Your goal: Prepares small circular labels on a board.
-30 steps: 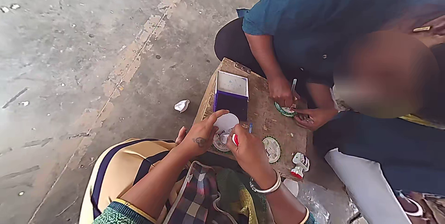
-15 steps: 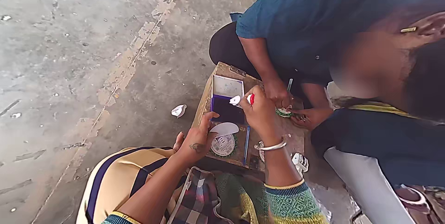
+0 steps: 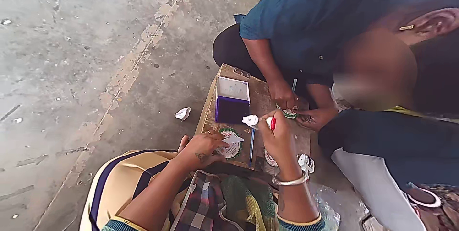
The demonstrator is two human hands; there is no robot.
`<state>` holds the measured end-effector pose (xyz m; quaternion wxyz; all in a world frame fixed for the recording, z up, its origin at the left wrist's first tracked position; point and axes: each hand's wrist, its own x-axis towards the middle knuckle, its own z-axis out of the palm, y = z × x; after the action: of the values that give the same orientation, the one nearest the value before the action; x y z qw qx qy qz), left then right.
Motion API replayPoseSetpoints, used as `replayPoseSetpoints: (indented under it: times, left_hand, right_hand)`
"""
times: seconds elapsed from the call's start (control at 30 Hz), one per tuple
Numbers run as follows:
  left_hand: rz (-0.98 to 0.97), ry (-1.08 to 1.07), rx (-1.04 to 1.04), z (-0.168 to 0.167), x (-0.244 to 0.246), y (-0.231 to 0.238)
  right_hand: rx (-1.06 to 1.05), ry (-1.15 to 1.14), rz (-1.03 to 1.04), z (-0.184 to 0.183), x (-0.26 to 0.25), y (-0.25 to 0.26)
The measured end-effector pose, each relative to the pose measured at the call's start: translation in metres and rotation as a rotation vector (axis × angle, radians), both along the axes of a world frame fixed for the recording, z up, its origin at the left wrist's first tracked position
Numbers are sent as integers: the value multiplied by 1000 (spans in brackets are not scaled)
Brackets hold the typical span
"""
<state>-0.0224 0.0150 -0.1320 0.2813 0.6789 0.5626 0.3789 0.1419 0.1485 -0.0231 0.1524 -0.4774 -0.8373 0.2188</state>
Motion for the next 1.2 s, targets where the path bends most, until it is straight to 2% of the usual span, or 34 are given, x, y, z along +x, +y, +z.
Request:
replayPoseSetpoints:
  times: [0.27, 0.6, 0.7, 0.9, 1.03, 1.2]
  left_hand:
    - [-15, 49, 45, -3, 3, -1]
    - [101, -52, 6, -3, 6, 0]
    - [156, -137, -86, 1, 6, 2]
    - [258, -254, -447, 25, 1, 12]
    - [293, -278, -297, 13, 2, 10]
    - [326, -290, -166, 2, 3, 9]
  right_hand:
    - [-144, 43, -2, -3, 44, -26]
    - [-199, 91, 9, -15, 50, -31]
    - [-199, 108, 5, -13, 49, -32]
    - [-188, 149, 37, -7, 51, -34]
    - [-131, 42, 34, -7, 44, -44]
    - [-158, -58, 47, -16, 32, -57]
